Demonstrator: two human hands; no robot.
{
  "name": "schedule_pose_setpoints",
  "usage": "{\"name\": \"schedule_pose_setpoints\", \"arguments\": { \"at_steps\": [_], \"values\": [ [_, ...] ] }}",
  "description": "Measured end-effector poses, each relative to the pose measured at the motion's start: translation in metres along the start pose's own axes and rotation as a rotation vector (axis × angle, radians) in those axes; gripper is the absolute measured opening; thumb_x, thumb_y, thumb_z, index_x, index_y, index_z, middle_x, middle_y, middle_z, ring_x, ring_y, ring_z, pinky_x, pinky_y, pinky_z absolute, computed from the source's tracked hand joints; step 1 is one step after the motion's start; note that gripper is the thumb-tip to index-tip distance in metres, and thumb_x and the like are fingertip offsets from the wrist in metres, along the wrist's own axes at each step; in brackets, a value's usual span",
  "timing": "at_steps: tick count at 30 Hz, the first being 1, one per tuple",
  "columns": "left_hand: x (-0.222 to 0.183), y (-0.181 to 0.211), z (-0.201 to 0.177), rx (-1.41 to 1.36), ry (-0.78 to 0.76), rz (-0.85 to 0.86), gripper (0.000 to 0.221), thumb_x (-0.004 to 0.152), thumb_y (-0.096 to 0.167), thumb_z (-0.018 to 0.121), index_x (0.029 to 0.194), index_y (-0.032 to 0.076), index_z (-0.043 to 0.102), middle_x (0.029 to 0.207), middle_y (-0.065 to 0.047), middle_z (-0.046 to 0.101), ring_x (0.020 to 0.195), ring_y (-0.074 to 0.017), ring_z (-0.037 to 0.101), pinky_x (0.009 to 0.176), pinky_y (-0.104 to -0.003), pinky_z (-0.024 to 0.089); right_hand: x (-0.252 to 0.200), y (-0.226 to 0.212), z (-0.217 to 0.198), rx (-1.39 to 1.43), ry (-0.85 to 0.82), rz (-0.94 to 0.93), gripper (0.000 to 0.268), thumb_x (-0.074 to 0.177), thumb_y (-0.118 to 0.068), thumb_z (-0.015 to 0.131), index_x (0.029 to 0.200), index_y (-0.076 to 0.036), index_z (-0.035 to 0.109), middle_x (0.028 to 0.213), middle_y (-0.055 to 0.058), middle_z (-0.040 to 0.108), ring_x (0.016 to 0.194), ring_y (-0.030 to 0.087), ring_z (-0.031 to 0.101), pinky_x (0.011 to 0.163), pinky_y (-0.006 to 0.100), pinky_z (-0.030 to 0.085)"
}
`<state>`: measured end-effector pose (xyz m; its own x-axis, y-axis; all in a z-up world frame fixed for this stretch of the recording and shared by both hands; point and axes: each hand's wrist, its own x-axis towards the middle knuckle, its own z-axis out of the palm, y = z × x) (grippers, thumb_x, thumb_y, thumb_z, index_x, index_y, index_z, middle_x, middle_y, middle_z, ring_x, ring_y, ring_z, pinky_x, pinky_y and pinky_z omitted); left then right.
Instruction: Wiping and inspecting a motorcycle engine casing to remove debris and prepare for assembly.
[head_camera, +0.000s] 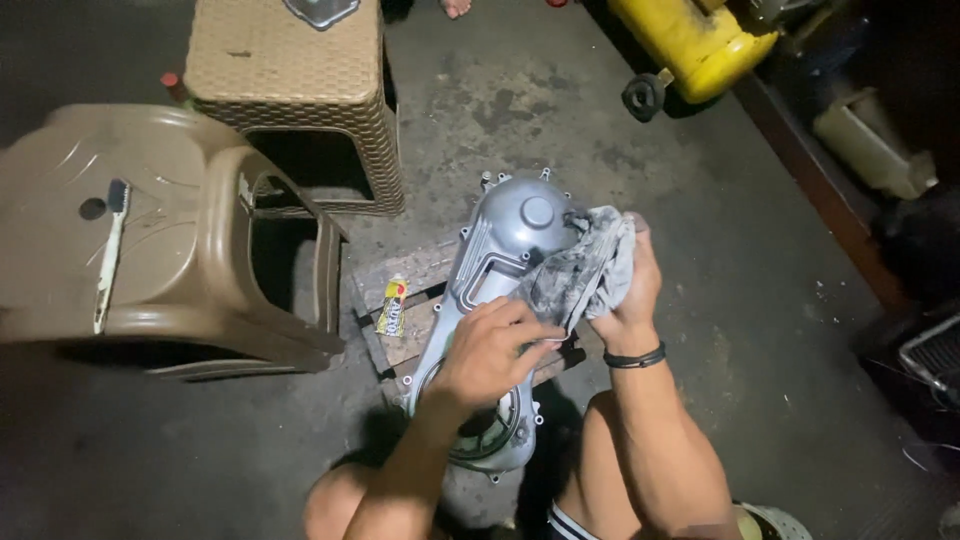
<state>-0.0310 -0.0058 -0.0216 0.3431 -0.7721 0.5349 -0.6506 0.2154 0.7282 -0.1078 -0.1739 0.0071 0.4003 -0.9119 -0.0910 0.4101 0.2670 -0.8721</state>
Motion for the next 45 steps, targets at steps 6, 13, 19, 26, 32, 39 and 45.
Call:
{"name": "schedule_pose_setpoints", "arguments": {
  "at_steps": [6,13,19,26,32,39,45],
  "values": [
    [0.003,-0.004,0.005,-0.004,0.181,-0.046,0.009,0.091,0.024,0.076,0.096,0.016,0.078,0.081,-0.004,0.063,0.074,-0.0283,0.065,0.069,-0.039,0.052,0.006,0.011,-0.022,-0.102,-0.075,-0.068,0.012,0.110,-0.022,0.045,0.113,-0.015,0.054,0.084,0.004,0.061,0.076,0.012,0.058,0.079,0.027,0.051],
    [0.005,-0.002,0.001,-0.074,0.488,-0.143,0.011,0.091,0.015,0.079,0.101,0.019,0.082,0.084,0.003,0.067,0.074,-0.0196,0.072,0.070,-0.029,0.057,-0.007,0.014,-0.017,-0.636,-0.185,-0.545,0.005,0.108,-0.005,0.053,0.108,-0.001,0.056,0.085,0.016,0.065,0.078,0.021,0.062,0.074,0.033,0.052],
    [0.010,0.004,0.015,-0.164,0.599,-0.190,0.017,0.090,0.010,0.077,0.107,0.016,0.080,0.099,-0.005,0.068,0.094,-0.0266,0.075,0.081,-0.034,0.060,-0.024,0.037,-0.015,-0.682,-0.419,-0.495,0.013,0.103,-0.012,0.062,0.104,0.000,0.066,0.088,0.016,0.071,0.084,0.021,0.067,0.077,0.038,0.054],
    [0.009,0.006,0.019,-0.544,0.549,-0.506,0.046,0.083,0.007,0.084,0.119,0.003,0.056,0.107,-0.017,0.067,0.106,-0.0328,0.071,0.086,-0.039,0.058,-0.030,0.034,-0.009,-0.719,-0.412,-0.475,0.012,0.095,-0.012,0.075,0.102,-0.002,0.073,0.092,0.013,0.072,0.088,0.021,0.066,0.083,0.037,0.053],
    [0.004,0.003,0.017,-0.395,0.514,-0.425,0.024,0.086,0.011,0.082,0.109,0.007,0.076,0.096,-0.013,0.076,0.097,-0.0267,0.076,0.081,-0.037,0.060,-0.037,0.025,-0.005,-0.717,-0.418,-0.443,0.018,0.098,-0.019,0.072,0.097,-0.002,0.075,0.095,0.016,0.071,0.091,0.022,0.067,0.086,0.039,0.052],
    [-0.008,-0.019,0.038,-0.831,0.503,-0.547,0.030,0.099,0.008,0.063,0.127,-0.001,0.056,0.103,-0.014,0.069,0.096,-0.0166,0.066,0.088,-0.035,0.057,-0.045,0.029,-0.002,-0.648,-0.651,-0.300,0.043,0.101,-0.033,0.059,0.125,0.003,0.067,0.132,0.027,0.066,0.129,0.037,0.059,0.111,0.051,0.040],
    [-0.004,0.021,0.033,-0.602,0.052,-1.067,0.039,0.090,0.030,0.075,0.129,0.027,0.072,0.123,-0.014,0.072,0.101,-0.0335,0.073,0.055,-0.034,0.066,-0.020,0.021,-0.029,-0.997,-0.383,-0.546,0.022,0.105,-0.015,0.060,0.116,0.002,0.068,0.106,0.025,0.069,0.105,0.041,0.067,0.096,0.050,0.048]
  ]
}}
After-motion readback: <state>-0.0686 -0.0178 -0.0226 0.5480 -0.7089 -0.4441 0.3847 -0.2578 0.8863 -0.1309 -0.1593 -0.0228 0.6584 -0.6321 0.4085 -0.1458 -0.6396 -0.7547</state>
